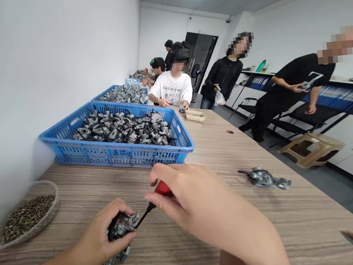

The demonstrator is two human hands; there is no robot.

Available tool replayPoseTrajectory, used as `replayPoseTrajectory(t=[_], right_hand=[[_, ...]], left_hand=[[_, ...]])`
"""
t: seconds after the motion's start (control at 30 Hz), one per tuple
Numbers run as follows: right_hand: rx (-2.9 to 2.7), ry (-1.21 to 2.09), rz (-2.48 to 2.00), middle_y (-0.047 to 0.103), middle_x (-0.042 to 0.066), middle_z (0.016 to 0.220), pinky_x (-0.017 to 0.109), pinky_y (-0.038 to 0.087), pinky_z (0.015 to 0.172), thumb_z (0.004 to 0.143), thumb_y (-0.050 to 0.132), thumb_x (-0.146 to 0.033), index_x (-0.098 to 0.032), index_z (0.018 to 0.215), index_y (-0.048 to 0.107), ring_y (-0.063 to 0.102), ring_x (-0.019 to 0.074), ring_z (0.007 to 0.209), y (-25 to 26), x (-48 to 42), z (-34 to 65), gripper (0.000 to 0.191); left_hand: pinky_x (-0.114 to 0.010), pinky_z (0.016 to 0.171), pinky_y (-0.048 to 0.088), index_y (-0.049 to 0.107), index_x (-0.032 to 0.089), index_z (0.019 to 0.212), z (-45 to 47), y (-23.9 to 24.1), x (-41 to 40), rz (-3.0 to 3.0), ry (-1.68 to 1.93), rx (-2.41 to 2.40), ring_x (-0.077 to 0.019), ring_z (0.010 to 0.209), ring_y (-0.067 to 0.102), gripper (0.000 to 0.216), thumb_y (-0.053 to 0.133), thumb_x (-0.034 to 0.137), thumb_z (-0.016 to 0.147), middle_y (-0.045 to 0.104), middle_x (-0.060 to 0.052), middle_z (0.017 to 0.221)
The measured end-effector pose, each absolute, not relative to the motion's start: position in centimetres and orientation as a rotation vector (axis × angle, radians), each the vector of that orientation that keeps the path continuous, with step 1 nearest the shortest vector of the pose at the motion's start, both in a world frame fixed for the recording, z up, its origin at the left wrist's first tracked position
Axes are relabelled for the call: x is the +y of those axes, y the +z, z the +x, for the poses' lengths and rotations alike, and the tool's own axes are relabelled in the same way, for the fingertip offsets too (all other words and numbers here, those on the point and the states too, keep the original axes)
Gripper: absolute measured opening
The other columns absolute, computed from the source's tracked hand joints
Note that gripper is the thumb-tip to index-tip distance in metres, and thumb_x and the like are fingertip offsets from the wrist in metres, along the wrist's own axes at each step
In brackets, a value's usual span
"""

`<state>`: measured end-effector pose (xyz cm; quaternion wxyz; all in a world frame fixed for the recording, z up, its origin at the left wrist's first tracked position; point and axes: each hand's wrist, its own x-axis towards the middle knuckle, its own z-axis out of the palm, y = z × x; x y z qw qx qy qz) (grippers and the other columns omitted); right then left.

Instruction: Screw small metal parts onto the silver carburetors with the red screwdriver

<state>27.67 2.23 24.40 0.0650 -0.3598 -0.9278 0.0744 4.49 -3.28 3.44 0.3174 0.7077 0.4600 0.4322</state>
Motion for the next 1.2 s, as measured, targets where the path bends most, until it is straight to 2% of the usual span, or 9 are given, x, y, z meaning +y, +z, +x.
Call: replayPoseTrajectory(t=[0.13,0.33,0.43,0.57,0.67,0.8,0.93,1.13,1.2], right_hand=[[-2.844,0.468,-0.994,0.068,0.008,0.132,0.036,0.058,0.089,0.111,0.056,-0.028,-0.029,0.129,0.057,0.072,0.0231,0.106,25.3,1.2,28.8,0.019],[-2.849,0.455,-0.966,0.073,0.003,0.105,0.033,0.054,0.075,0.107,0.052,-0.014,-0.026,0.105,0.061,0.07,0.0212,0.092,25.5,0.9,28.4,0.016],[-2.823,0.291,-0.968,0.074,0.003,0.098,0.034,0.048,0.07,0.11,0.054,-0.023,-0.025,0.102,0.062,0.069,0.0219,0.087,24.9,1.4,27.6,0.01],[-2.783,0.137,-1.109,0.073,0.001,0.084,0.034,0.039,0.063,0.113,0.055,-0.041,-0.025,0.098,0.062,0.065,0.0224,0.071,24.2,2.0,27.2,0.023],[-2.773,0.249,-1.114,0.075,0.003,0.096,0.036,0.047,0.072,0.111,0.06,-0.043,-0.025,0.109,0.063,0.07,0.0244,0.084,24.4,2.1,27.9,0.018],[-2.835,0.496,-1.003,0.071,0.004,0.12,0.035,0.054,0.089,0.11,0.058,-0.027,-0.028,0.119,0.06,0.07,0.0222,0.104,25.2,1.7,28.9,0.009],[-2.862,0.5,-0.933,0.071,0.001,0.107,0.032,0.05,0.077,0.111,0.052,-0.022,-0.027,0.106,0.06,0.068,0.0189,0.089,25.4,1.7,28.5,0.011],[-2.802,0.135,-0.995,0.069,-0.002,0.082,0.033,0.035,0.061,0.112,0.056,-0.039,-0.026,0.096,0.062,0.061,0.019,0.068,24.2,2.6,27.2,0.022],[-2.775,0.154,-1.055,0.07,-0.002,0.082,0.034,0.038,0.062,0.11,0.061,-0.043,-0.026,0.101,0.062,0.063,0.0202,0.07,24.0,2.7,27.5,0.018]], left_hand=[[-0.035,0.088,0.053,0.066,0.025,0.11,4.4,3.4,-3.3,1.863,1.118,1.206,-0.0237,0.096,0.068,0.028,0.077,0.014,0.088,0.07,-0.003,0.104],[-0.035,0.089,0.052,0.065,0.026,0.111,4.5,3.4,-3.4,1.842,1.112,1.212,-0.0241,0.097,0.068,0.03,0.077,0.012,0.086,0.07,-0.002,0.105],[-0.035,0.087,0.051,0.066,0.026,0.11,4.6,3.4,-3.4,1.839,1.112,1.218,-0.0245,0.096,0.068,0.029,0.077,0.013,0.087,0.07,-0.002,0.103],[-0.035,0.087,0.051,0.066,0.025,0.11,4.6,3.4,-3.3,1.838,1.109,1.209,-0.024,0.096,0.067,0.027,0.077,0.014,0.088,0.069,-0.002,0.103],[-0.035,0.088,0.051,0.065,0.025,0.112,4.6,3.4,-3.3,1.841,1.109,1.199,-0.0239,0.097,0.067,0.029,0.077,0.013,0.088,0.069,-0.002,0.105],[-0.034,0.088,0.051,0.065,0.026,0.112,4.5,3.2,-3.3,1.848,1.103,1.196,-0.0237,0.097,0.067,0.031,0.077,0.012,0.087,0.069,-0.002,0.105],[-0.034,0.089,0.051,0.065,0.026,0.112,4.5,3.3,-3.4,1.839,1.094,1.218,-0.0239,0.098,0.068,0.03,0.077,0.012,0.088,0.069,-0.002,0.106],[-0.035,0.087,0.051,0.065,0.026,0.111,4.6,3.3,-3.4,1.843,1.1,1.213,-0.0242,0.096,0.067,0.028,0.077,0.014,0.088,0.069,-0.002,0.104],[-0.035,0.087,0.051,0.065,0.026,0.112,4.6,3.2,-3.4,1.845,1.1,1.207,-0.024,0.096,0.066,0.028,0.077,0.015,0.088,0.068,-0.002,0.104]])
